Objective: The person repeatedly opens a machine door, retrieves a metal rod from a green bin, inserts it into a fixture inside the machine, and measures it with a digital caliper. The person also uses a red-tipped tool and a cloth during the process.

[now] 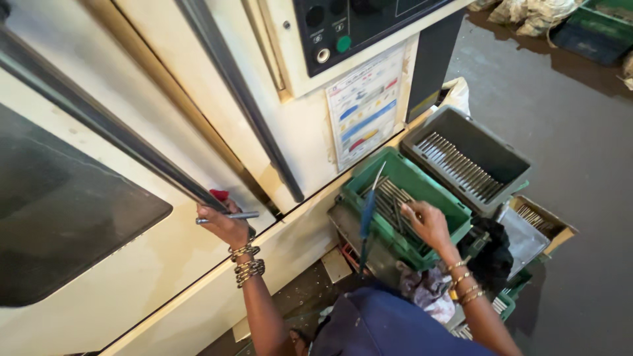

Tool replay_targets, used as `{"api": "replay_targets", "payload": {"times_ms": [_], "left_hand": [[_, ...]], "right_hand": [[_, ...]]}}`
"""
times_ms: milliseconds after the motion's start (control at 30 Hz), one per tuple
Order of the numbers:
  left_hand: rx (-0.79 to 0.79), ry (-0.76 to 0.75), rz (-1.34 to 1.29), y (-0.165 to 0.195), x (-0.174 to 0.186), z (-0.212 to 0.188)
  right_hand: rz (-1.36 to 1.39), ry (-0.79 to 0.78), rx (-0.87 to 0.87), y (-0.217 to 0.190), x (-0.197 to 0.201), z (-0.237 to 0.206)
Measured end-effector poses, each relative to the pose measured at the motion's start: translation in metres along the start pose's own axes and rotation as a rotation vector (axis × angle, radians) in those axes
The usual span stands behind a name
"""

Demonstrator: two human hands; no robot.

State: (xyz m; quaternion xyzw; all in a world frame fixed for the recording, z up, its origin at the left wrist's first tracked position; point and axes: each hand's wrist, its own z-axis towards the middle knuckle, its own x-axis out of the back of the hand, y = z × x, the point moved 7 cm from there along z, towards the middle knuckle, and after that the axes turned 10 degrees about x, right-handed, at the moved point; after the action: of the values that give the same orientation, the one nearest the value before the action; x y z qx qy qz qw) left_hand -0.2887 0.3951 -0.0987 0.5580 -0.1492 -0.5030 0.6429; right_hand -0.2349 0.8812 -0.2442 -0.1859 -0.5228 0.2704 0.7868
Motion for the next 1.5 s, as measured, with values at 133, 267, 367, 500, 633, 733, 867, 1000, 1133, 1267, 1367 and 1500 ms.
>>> {"api": "replay_targets", "payload": {"times_ms": [133, 267, 367, 500, 633, 733, 867, 1000, 1133, 1267, 1367, 1500], "left_hand": [[-0.035, 0.07, 0.044, -0.015, -0.021, -0.002], [-0.003, 0.092, 0.013, -0.017, -0.014, 0.003], [0.02, 0.082, -0.015, -0.016, -0.004, 0.001], [0.022, 0.075, -0.018, -0.015, 0.002, -0.001], [0.011, 0.052, -0.027, -0.017, 0.005, -0.002], [-0.059, 0.047, -0.001, -0.017, 0.009, -0.001], [-0.07, 0.048, 0.085, -0.024, 0.02, -0.002], [0.016, -0.036, -0.065, -0.032, 0.028, -0.004], [0.012, -0.098, -0.086, -0.022, 0.023, -0.008], [-0.059, -0.125, -0.03, -0.01, 0.014, -0.016], [-0.107, -0.094, 0.059, -0.013, 0.018, -0.027], [-0.191, 0.108, 0.285, -0.03, 0.034, -0.073]], "right_hand": [[0.061, -0.048, -0.191, 0.036, -0.022, -0.028], [-0.006, -0.114, -0.242, 0.043, -0.035, -0.028], [0.061, -0.093, -0.342, 0.044, -0.035, -0.027], [0.008, -0.071, -0.243, 0.026, -0.026, -0.024], [-0.035, 0.012, -0.079, 0.005, -0.016, -0.019], [-0.087, 0.011, -0.072, 0.003, -0.018, -0.018], [-0.172, -0.065, -0.092, 0.01, -0.028, -0.024], [-0.272, -0.085, -0.003, 0.017, -0.04, -0.032], [-0.172, -0.055, 0.063, 0.012, -0.037, -0.036], [-0.099, -0.103, -0.034, 0.013, -0.033, -0.03], [0.073, -0.112, -0.114, 0.015, -0.033, -0.023], [0.205, -0.111, -0.019, 0.002, -0.042, -0.002]]}}
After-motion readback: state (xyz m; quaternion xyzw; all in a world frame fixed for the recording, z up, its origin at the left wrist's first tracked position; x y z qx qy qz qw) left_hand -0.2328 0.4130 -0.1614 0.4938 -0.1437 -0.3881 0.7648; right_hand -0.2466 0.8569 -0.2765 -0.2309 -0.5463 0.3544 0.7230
